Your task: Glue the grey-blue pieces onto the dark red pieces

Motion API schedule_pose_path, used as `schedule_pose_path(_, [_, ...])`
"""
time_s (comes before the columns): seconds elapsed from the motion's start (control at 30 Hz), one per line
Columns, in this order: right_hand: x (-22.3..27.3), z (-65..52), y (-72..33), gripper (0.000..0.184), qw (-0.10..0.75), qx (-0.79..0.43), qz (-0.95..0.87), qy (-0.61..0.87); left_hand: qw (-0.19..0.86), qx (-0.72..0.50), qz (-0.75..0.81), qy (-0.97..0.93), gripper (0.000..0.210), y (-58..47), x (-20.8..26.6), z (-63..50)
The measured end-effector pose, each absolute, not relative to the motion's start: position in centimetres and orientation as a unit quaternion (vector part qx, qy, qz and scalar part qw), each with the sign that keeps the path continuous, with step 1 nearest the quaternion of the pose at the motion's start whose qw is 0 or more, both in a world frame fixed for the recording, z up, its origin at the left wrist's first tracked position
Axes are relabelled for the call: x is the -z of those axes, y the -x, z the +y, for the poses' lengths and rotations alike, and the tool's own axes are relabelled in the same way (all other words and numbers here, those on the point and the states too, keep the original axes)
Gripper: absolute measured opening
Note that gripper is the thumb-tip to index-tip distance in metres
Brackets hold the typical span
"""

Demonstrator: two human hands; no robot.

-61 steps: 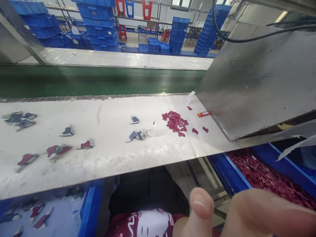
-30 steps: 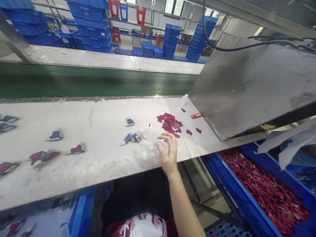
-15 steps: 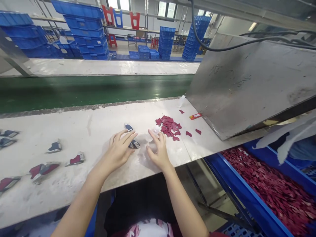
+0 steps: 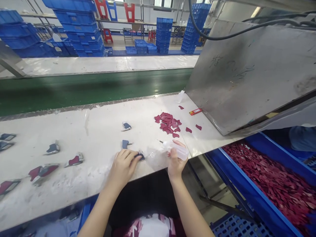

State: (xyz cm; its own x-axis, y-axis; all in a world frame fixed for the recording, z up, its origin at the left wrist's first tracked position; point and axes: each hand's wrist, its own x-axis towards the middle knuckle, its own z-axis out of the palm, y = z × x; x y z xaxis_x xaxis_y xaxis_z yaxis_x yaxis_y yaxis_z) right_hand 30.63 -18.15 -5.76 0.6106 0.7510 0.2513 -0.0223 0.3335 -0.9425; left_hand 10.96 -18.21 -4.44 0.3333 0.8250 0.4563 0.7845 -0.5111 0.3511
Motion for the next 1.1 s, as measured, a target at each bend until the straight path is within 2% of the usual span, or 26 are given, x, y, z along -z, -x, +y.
schedule_pose_path(0.17, [5.9, -18.6, -30.0, 0.036, 0.682, -0.322, -0.409, 0.514, 0.083, -0.334, 0.543, -0.766, 0.024, -11.1, 4.7, -19.7])
schedule_pose_path(0.27, [5.6, -18.8, -29.5, 0.032, 0.663, -0.313, -0.453, 0.506, 0.09, -0.324, 0.556, -0.76, 0.034, -11.1, 4.8, -20.5])
schedule_pose_path(0.4, [5.5, -19.1, -29.2, 0.022, 0.665, -0.249, -0.509, 0.487, 0.078, -0.341, 0.563, -0.748, 0.014, -11.2, 5.4, -20.8])
schedule_pose_path(0.6, [5.1, -19.6, -28.6, 0.017, 0.657, -0.217, -0.542, 0.477, 0.088, -0.368, 0.619, -0.689, 0.022, -11.4, 6.1, -20.7])
schedule_pose_path(1.1, [5.0, -18.9, -28.0, 0.014, 0.611, -0.228, -0.559, 0.513, 0.112, -0.346, 0.6, -0.713, 0.018, -11.2, 5.7, -20.7])
